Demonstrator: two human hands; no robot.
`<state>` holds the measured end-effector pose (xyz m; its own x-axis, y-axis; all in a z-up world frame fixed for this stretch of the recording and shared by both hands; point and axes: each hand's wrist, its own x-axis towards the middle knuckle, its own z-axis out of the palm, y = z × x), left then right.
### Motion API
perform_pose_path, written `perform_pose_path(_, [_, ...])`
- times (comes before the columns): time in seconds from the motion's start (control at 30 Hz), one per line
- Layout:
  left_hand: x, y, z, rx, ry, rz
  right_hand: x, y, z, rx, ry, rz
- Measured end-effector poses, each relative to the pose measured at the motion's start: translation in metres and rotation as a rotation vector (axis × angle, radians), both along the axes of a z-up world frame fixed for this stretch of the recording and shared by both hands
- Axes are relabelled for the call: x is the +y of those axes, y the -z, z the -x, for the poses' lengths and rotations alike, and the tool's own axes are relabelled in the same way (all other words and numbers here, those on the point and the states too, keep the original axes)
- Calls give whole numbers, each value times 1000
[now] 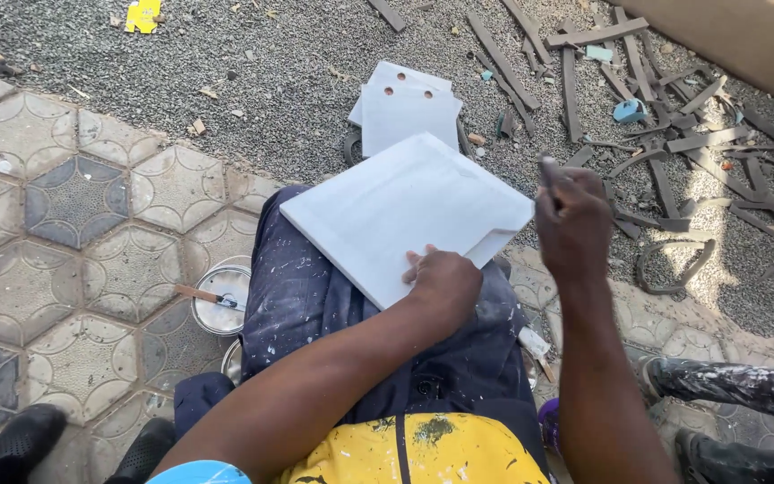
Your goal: Sanding a white furniture panel using sandpaper and an electric orbital sander to prepare it for finishing.
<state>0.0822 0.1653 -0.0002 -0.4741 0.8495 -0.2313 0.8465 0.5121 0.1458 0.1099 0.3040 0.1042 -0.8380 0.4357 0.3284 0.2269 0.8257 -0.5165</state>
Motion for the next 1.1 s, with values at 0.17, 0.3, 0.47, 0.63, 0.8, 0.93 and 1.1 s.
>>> perform_pose_path(0.17, [-65, -83, -19, -174, 7, 148, -36, 56, 45, -397, -254, -133])
perform_pose_path(0.3, [-94, -94, -32, -330, 55, -82, -82, 31, 42, -644, -431, 171])
perform_pose_path(0.47, [-98, -53, 31, -321, -310, -328, -20, 98, 54, -553, -551, -11])
perform_pose_path(0.63, [-106, -36, 37, -426, -641, -612, 6, 121, 71, -627, -494, -100])
perform_pose_path(0.8, [-102, -45, 50, -463, -734, -678, -16, 132, 97, -746, -252, -154])
perform_pose_path(0.93, [-102, -51, 55, -468, -717, -577, -76, 103, 86, -795, -278, -149])
perform_pose_path(1.1, [-100, -49, 59, -595, -664, -407, -79, 120, 73, -866, -408, -247])
